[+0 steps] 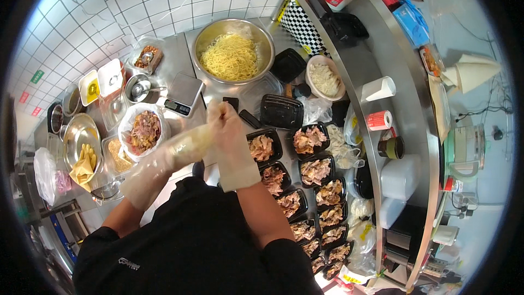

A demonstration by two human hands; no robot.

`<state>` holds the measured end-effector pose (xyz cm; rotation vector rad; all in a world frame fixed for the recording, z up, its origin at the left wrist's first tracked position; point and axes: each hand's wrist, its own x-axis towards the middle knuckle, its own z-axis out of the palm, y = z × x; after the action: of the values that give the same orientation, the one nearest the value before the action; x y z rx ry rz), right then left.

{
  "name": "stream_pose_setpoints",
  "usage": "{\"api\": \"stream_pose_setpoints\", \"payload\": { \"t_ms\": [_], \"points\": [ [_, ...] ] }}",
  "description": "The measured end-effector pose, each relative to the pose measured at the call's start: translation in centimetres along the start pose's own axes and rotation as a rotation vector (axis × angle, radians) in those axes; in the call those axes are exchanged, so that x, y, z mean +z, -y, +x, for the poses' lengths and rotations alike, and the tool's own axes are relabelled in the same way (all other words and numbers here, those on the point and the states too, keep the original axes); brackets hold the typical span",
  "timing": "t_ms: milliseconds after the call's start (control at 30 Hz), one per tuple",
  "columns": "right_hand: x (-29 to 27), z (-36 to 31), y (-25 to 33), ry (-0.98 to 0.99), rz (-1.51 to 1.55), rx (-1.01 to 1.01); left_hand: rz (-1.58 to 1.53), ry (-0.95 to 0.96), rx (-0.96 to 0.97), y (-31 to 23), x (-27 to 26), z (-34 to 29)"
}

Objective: The person portions shredded meat into multiple black plastic containers using gloved hands. They repeatedly transfer meat from a large bowl to the containers, occasionally using a digital scale to measure the weight of the portions.

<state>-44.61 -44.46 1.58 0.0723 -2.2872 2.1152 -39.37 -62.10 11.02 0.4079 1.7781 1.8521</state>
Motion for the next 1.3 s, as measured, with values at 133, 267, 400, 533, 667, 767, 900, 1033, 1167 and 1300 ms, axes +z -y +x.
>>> {"api": "stream_pose_setpoints", "payload": {
  "t_ms": [133,267,400,533,667,767,900,1033,1167,1300],
  "points": [
    [1.0,-1.6,2.0,0.13,-0.116,-0.199,0.06,-0.074,-0.062,4.2,-1.5,1.8],
    [0.1,-0.2,1.4,0.15,-0.261,-0.019,0.174,-0.112,-0.116,4.1,-0.8,3.4],
    [-0.5,5.8,3.9,-0.018,-0.286,0.071,0.436,-0.271,0.172,5.2,-1.8,1.7],
    [-2.5,13.4,5.8,-0.11,-0.437,-0.055,-0.262,-0.373,0.239,13.1,-2.7,-4.0],
    [-5.1,22.9,5.0,-0.154,-0.742,-0.075,-0.288,-0.604,0.163,14.4,-1.4,-3.7],
    [-6.9,27.2,1.5,-0.279,-0.945,-0.046,0.095,-0.545,-0.117,19.0,0.8,-1.7],
    [-8.3,20.5,3.3,-0.252,-1.012,-0.324,0.324,-0.618,-0.127,27.8,2.3,1.8],
    [-9.3,7.0,2.4,-0.28,-0.562,-0.137,0.535,-0.75,-0.037,30.0,1.2,6.3],
    [-15.7,-6.0,-1.5,-0.313,-0.713,0.136,0.821,-1.053,-0.089,27.7,-2.6,8.9],
    [-18.9,-16.5,-1.4,-0.4,-0.911,0.34,0.897,-1.088,-0.233,28.8,-4.9,9.0]
  ]
}}
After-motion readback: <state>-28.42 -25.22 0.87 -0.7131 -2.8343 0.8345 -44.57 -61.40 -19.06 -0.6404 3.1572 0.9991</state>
